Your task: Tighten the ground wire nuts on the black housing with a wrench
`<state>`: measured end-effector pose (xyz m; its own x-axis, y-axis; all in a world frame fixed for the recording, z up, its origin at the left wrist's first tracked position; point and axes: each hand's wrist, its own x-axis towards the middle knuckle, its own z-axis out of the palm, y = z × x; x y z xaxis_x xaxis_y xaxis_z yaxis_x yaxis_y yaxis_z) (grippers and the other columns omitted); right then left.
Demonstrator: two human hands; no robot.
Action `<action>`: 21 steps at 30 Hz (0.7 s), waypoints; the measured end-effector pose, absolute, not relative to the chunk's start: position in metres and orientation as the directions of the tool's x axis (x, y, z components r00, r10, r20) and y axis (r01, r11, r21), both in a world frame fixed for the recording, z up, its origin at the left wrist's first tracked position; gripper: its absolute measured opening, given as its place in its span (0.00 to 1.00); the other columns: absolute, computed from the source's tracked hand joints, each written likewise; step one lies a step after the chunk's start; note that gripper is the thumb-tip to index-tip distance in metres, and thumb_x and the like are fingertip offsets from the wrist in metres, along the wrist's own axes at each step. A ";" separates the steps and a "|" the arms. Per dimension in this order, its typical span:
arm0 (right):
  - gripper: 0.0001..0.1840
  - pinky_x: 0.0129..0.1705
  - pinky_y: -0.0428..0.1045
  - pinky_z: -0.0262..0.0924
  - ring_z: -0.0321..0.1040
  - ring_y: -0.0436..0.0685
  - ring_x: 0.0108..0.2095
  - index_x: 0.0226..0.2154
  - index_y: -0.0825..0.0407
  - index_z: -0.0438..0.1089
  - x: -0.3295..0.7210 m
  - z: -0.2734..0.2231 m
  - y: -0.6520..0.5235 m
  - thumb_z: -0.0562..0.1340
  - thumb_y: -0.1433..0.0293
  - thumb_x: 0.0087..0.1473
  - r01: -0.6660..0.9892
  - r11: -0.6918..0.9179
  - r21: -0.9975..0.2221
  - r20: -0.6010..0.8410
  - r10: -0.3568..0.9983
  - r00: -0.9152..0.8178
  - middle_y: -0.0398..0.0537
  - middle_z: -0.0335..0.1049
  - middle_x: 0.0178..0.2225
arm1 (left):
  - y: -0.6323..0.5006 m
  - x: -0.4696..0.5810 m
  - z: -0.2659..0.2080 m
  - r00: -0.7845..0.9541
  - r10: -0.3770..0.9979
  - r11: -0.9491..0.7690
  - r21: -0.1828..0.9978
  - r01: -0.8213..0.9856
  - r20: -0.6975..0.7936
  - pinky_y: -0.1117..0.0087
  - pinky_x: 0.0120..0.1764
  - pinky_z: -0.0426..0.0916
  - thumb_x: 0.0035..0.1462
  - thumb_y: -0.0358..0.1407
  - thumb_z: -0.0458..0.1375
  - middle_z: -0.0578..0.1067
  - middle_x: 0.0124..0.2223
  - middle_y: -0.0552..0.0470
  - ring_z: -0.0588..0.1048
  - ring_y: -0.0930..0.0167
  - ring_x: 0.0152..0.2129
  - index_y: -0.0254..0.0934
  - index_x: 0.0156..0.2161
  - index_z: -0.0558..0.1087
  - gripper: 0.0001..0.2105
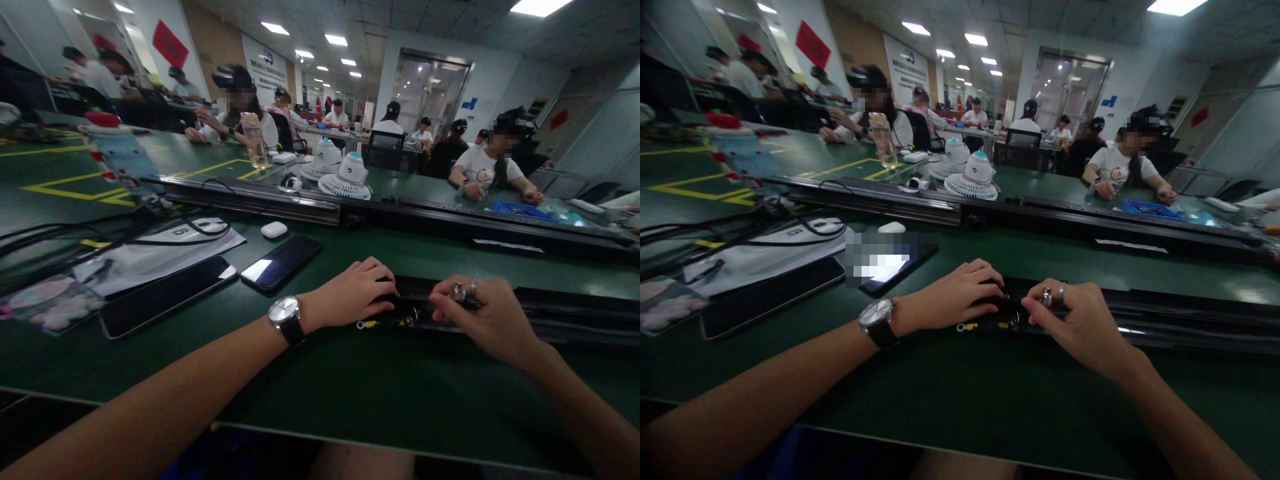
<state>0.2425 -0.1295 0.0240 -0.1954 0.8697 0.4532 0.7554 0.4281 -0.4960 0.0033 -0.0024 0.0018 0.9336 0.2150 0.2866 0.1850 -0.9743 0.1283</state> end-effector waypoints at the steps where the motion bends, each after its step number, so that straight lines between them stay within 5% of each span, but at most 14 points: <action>1: 0.09 0.30 0.45 0.64 0.77 0.50 0.25 0.34 0.48 0.76 0.242 0.023 -0.129 0.64 0.63 0.65 0.752 0.432 -0.498 0.452 0.869 -0.199 0.37 0.80 0.25 | -0.002 0.003 0.002 0.935 0.215 -0.974 0.125 0.187 0.283 0.60 0.55 0.66 0.68 0.39 0.58 0.72 0.56 0.45 0.67 0.62 0.54 0.39 0.52 0.75 0.11; 15: 0.11 0.26 0.45 0.63 0.75 0.50 0.24 0.34 0.48 0.76 0.241 0.016 -0.128 0.63 0.61 0.65 0.758 0.441 -0.481 0.413 0.876 -0.249 0.39 0.80 0.27 | -0.002 0.003 0.003 0.946 0.217 -0.975 0.106 0.196 0.243 0.58 0.56 0.65 0.70 0.39 0.56 0.71 0.57 0.45 0.66 0.61 0.55 0.40 0.54 0.73 0.12; 21: 0.09 0.37 0.49 0.62 0.74 0.53 0.32 0.37 0.50 0.75 0.248 0.019 -0.127 0.59 0.69 0.67 0.748 0.621 -0.234 0.503 0.736 -0.454 0.44 0.79 0.32 | -0.002 0.003 0.002 0.940 0.221 -0.974 0.110 0.198 0.260 0.59 0.55 0.65 0.69 0.40 0.57 0.71 0.57 0.45 0.66 0.61 0.55 0.40 0.53 0.74 0.11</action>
